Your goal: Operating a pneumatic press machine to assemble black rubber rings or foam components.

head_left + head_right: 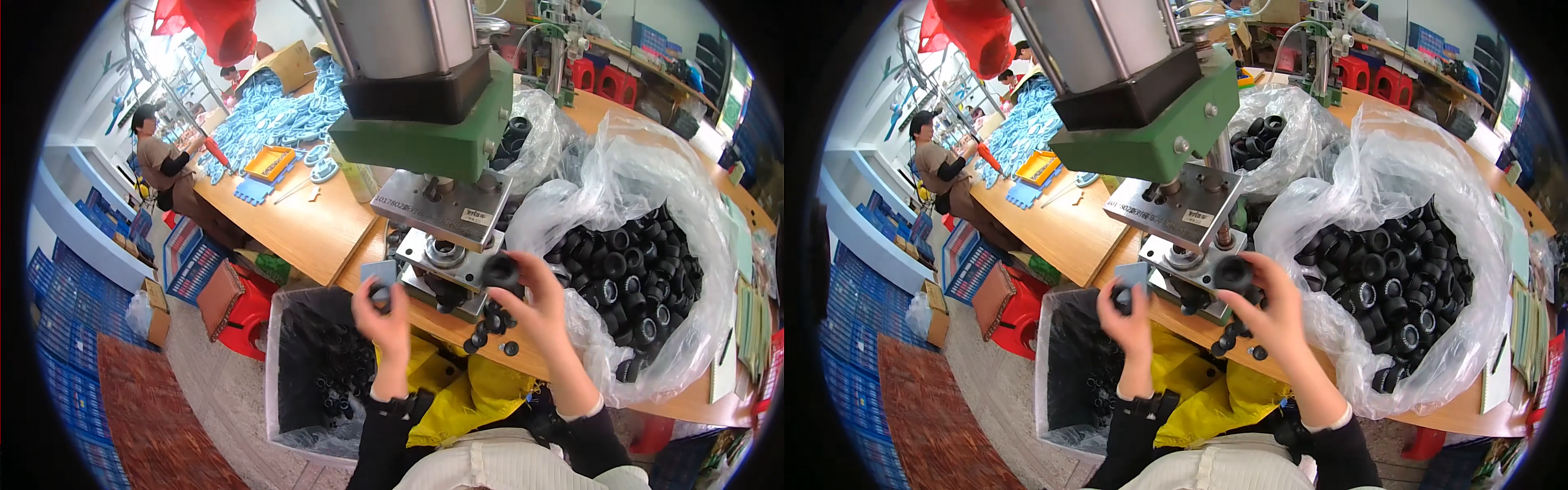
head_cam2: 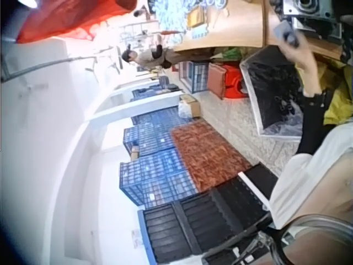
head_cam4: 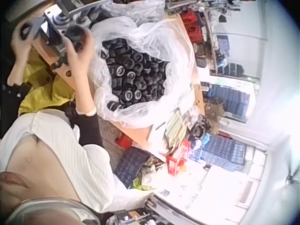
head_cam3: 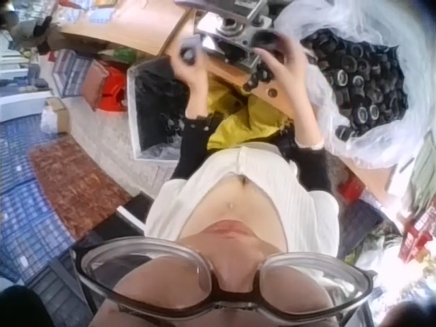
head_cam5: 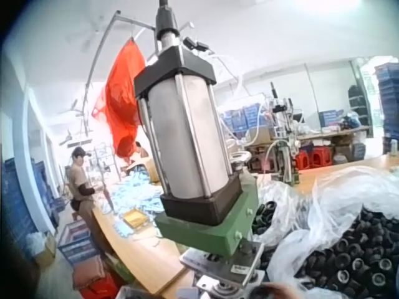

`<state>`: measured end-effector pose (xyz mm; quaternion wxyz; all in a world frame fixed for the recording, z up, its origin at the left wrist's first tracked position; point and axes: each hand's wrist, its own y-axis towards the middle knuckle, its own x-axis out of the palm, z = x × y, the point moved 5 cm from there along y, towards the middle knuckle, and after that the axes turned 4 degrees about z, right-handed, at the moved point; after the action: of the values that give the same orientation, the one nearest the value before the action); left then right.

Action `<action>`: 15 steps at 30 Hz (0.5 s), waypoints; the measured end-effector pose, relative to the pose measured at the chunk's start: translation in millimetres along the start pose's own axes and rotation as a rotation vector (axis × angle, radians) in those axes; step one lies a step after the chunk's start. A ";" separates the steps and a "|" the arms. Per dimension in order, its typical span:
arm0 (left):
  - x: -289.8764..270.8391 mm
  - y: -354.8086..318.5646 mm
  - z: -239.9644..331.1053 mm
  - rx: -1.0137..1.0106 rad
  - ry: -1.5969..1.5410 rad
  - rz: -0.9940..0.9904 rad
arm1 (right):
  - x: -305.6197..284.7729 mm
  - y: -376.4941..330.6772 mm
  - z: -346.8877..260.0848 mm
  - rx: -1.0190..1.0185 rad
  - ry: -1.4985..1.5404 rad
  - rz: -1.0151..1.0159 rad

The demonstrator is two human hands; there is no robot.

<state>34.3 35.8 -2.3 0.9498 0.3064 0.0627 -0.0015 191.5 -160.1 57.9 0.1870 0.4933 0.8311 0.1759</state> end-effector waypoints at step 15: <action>-52.1 40.2 -85.1 0.130 0.360 -0.074 | 43.4 15.3 1.4 -0.049 0.044 0.071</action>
<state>-25.8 116.1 -41.0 0.9007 0.3601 0.2425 0.0145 184.5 -114.5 58.0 0.1743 0.5140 0.8123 0.2135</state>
